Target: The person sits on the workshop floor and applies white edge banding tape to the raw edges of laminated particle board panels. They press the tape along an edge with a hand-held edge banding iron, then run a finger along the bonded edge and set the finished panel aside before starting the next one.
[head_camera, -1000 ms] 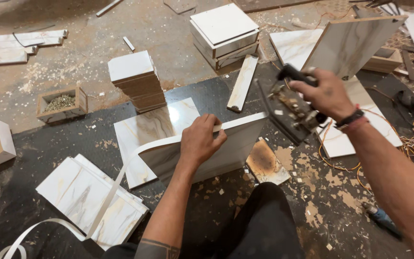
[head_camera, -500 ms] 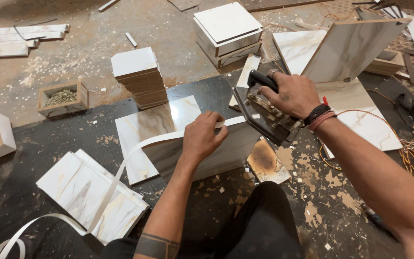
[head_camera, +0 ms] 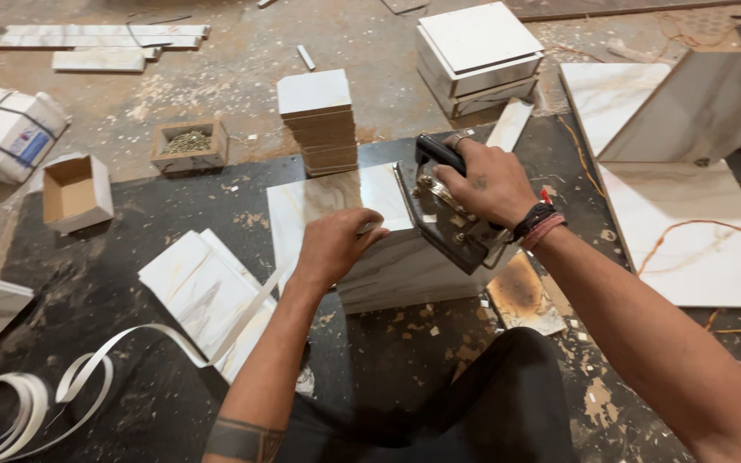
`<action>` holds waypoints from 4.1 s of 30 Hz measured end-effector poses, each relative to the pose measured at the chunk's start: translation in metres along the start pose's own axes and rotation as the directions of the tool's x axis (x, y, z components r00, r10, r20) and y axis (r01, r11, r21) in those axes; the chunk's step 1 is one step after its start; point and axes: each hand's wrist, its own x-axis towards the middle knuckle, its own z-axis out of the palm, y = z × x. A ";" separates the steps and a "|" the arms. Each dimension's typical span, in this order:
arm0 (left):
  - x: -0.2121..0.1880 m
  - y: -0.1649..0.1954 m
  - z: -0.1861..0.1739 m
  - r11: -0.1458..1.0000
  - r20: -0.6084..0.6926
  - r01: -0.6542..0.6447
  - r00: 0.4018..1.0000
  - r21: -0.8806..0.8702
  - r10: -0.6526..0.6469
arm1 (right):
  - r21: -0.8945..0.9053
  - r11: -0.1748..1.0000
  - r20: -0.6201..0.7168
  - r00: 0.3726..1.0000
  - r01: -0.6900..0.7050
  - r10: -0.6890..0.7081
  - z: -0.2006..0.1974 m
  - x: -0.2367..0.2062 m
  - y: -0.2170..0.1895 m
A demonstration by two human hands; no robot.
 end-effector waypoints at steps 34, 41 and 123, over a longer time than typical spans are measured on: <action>0.000 -0.027 -0.013 0.991 0.052 0.130 0.990 -0.042 -0.128 | -0.069 0.998 0.004 1.000 -0.007 0.007 0.013 0.012 -0.007; -0.018 -0.050 -0.039 0.988 0.024 0.153 0.988 -0.025 -0.153 | -0.039 0.997 0.051 0.997 0.061 -0.059 0.036 0.020 -0.061; -0.091 -0.124 -0.036 0.755 0.398 0.398 0.669 0.521 -0.628 | -0.161 0.987 0.065 0.998 -0.003 0.014 0.061 0.023 -0.138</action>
